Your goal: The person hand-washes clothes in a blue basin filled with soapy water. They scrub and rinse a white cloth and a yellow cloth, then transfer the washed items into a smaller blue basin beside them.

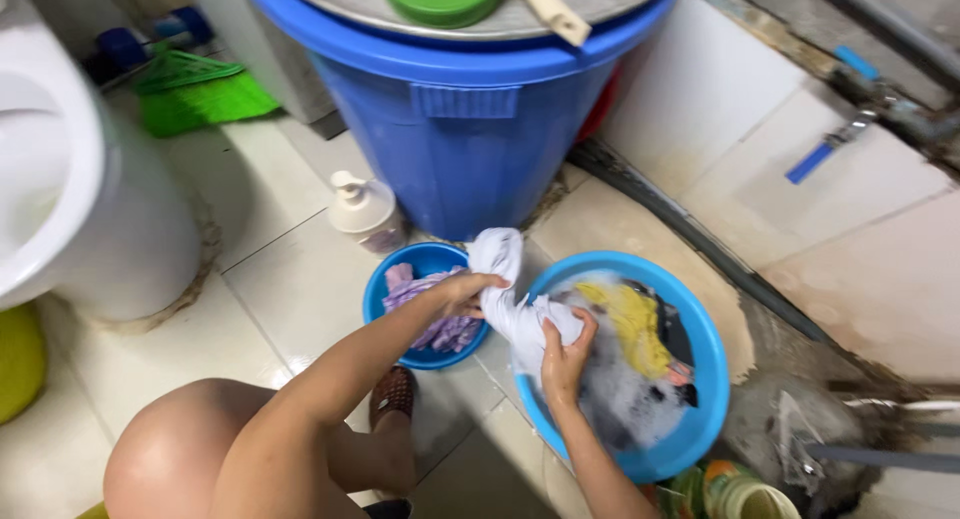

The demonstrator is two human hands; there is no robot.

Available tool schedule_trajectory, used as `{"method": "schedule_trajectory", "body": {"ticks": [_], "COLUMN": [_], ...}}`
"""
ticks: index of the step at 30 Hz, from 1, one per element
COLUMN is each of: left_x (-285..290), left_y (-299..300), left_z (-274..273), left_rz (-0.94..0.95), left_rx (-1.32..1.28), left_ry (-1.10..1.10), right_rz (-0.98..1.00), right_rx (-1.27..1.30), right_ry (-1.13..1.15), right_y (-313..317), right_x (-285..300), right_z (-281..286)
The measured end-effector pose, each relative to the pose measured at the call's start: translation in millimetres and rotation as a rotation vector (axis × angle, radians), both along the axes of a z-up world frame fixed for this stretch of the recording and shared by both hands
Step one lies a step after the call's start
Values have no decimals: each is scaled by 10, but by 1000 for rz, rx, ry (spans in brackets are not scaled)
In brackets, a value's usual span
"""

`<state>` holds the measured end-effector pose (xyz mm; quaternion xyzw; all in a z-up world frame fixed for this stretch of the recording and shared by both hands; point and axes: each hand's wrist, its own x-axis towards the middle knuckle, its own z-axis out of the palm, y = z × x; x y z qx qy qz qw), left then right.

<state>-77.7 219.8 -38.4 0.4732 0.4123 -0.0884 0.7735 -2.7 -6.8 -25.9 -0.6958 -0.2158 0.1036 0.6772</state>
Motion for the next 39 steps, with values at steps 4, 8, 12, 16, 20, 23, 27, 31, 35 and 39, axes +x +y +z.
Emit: {"method": "schedule_trajectory", "body": {"ticks": [4, 8, 12, 16, 20, 23, 27, 31, 35, 39], "left_x": [-746, -1297, -1583, -1483, -1298, -1207, -1045, -847, -749, -504], "left_y": [291, 604, 768, 590, 236, 21, -121, -15, 179, 169], "left_z": [-357, -595, -706, -703, -638, -608, -560, -460, -449, -455], "left_rz": [-17, -216, -426, -239, -388, -589, -748, -825, -1005, -862], "left_rx": [-17, 47, 790, 1061, 984, 1022, 1189, 936, 1132, 1476], "left_ry": [117, 295, 628, 599, 531, 666, 794, 895, 878, 752], "right_rz": [-28, 100, 306, 261, 241, 414, 689, 798, 636, 388], "right_rx": [-72, -277, -372, -450, -370, -572, -1157, -1115, -831, -541], "right_ry": [526, 607, 185, -383, -410, -530, -601, -365, -160, -119], "right_y": [372, 832, 1069, 995, 920, 918, 982, 1074, 725, -275], "right_x": [-275, -331, -392, -669, -899, -864, -550, -236, 228, 1118], "right_z": [-587, -785, -782, -814, -868, -858, -770, -752, -891, -1045]}}
